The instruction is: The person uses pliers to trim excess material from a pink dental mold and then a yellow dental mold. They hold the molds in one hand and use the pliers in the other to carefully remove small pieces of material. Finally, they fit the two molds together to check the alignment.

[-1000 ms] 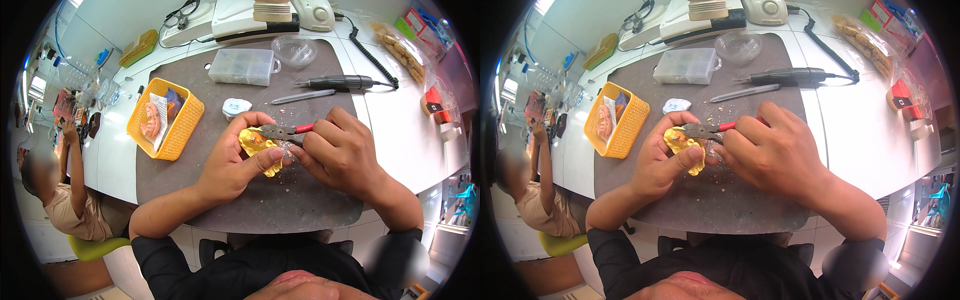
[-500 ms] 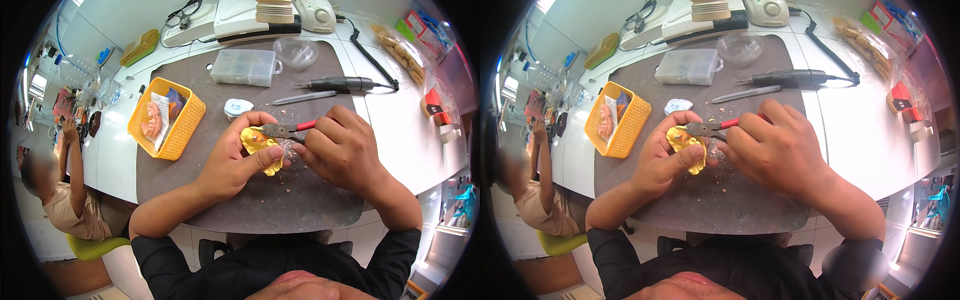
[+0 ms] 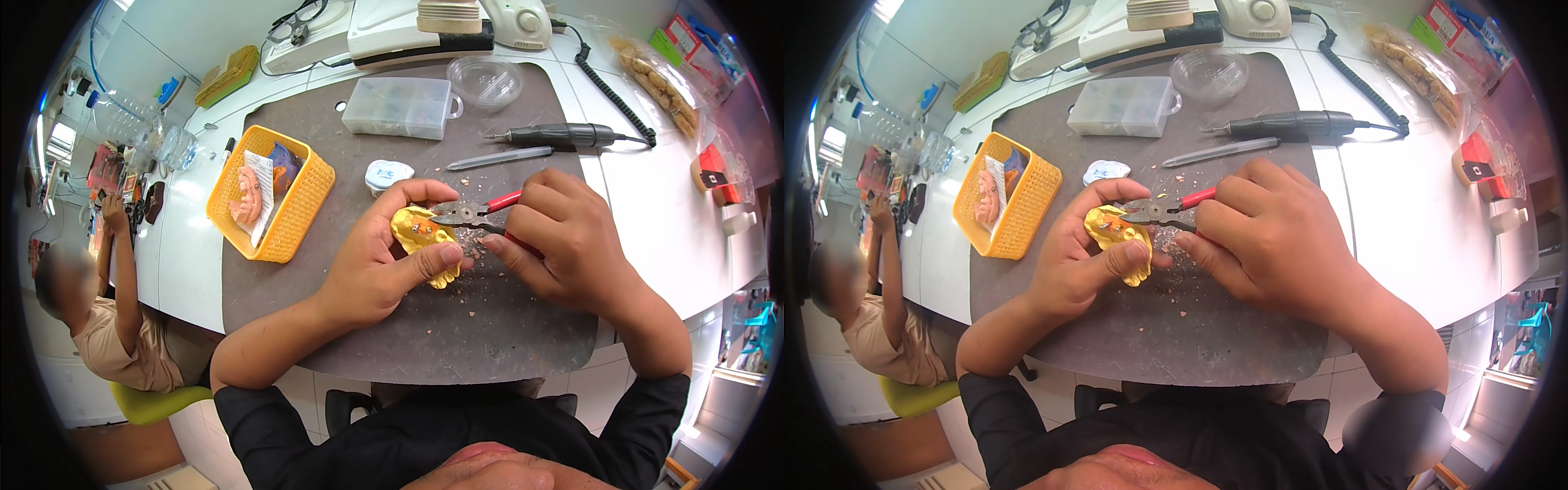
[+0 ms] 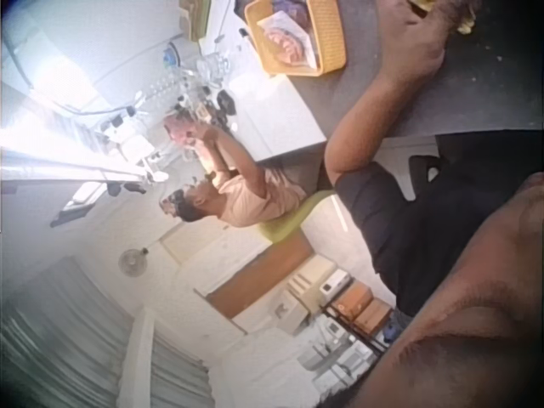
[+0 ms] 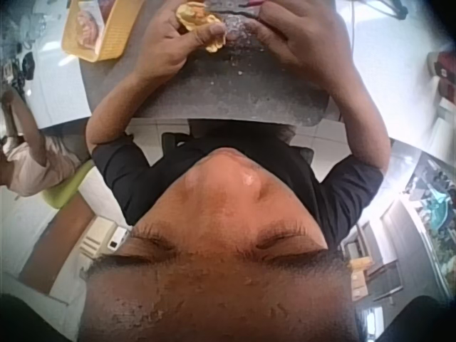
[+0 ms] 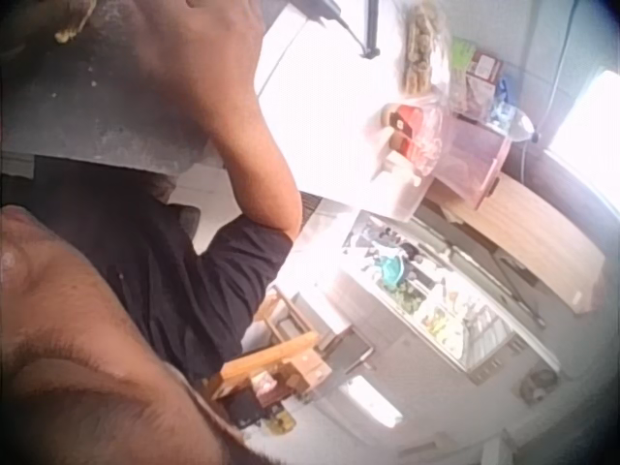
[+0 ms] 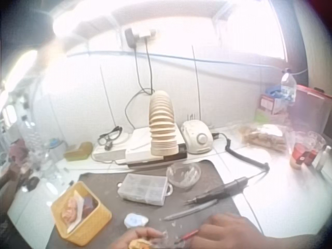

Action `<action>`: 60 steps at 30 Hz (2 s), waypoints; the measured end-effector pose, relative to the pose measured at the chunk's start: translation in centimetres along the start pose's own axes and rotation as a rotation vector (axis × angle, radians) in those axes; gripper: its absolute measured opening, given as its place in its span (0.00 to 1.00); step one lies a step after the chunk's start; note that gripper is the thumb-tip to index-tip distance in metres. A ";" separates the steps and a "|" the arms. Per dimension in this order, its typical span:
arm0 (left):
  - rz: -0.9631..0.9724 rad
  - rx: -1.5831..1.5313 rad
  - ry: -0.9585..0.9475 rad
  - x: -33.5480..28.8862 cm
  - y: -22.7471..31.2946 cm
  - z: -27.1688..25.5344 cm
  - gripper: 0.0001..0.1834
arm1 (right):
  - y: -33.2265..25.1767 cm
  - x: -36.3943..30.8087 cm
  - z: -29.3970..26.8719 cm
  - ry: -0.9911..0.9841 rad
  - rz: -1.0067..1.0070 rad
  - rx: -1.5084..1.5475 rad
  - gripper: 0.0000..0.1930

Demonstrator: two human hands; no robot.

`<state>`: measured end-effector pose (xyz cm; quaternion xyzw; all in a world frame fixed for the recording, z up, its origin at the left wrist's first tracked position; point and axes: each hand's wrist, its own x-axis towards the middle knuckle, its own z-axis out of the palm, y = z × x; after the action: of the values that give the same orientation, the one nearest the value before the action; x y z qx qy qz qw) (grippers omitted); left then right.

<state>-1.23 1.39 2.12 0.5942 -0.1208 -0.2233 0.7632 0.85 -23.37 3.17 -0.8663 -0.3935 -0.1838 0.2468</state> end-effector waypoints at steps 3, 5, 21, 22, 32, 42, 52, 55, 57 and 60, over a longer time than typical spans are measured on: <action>-0.006 -0.012 -0.002 0.0 0.1 0.1 0.27 | 0.0 0.0 0.1 0.011 -0.022 -0.037 0.11; 0.001 -0.021 -0.005 0.0 0.0 0.1 0.26 | -0.1 -0.1 0.0 -0.020 -0.007 -0.044 0.10; -0.010 -0.057 -0.012 0.0 -0.2 0.1 0.24 | -0.7 -0.4 0.1 0.025 -0.062 -0.168 0.11; -0.013 -0.049 -0.014 0.0 -0.2 0.0 0.24 | -0.7 -0.4 0.1 0.021 -0.064 -0.181 0.12; -0.013 0.066 -0.021 0.0 -0.3 -0.2 0.30 | -0.1 0.2 0.0 0.078 -0.083 -0.125 0.12; -0.062 0.079 -0.040 -0.2 0.1 0.3 0.28 | -0.5 -0.2 0.4 0.038 -0.070 -0.140 0.11; -0.092 0.042 -0.034 -0.1 -0.1 0.0 0.30 | -0.7 -0.3 0.5 0.048 -0.110 -0.212 0.13; -0.099 0.026 -0.038 -0.1 -0.2 -0.1 0.30 | -0.6 -0.4 0.7 0.051 -0.111 -0.219 0.13; -0.098 0.009 -0.055 -0.1 -0.1 0.0 0.29 | -0.6 -0.5 0.7 0.046 -0.121 -0.217 0.15; -0.085 0.002 -0.077 -0.1 0.0 0.1 0.27 | -0.6 -0.4 0.5 0.039 -0.120 -0.207 0.16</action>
<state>-1.37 1.39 2.10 0.5905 -0.1251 -0.2781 0.7472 0.22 -22.95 2.72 -0.8583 -0.4187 -0.2545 0.1523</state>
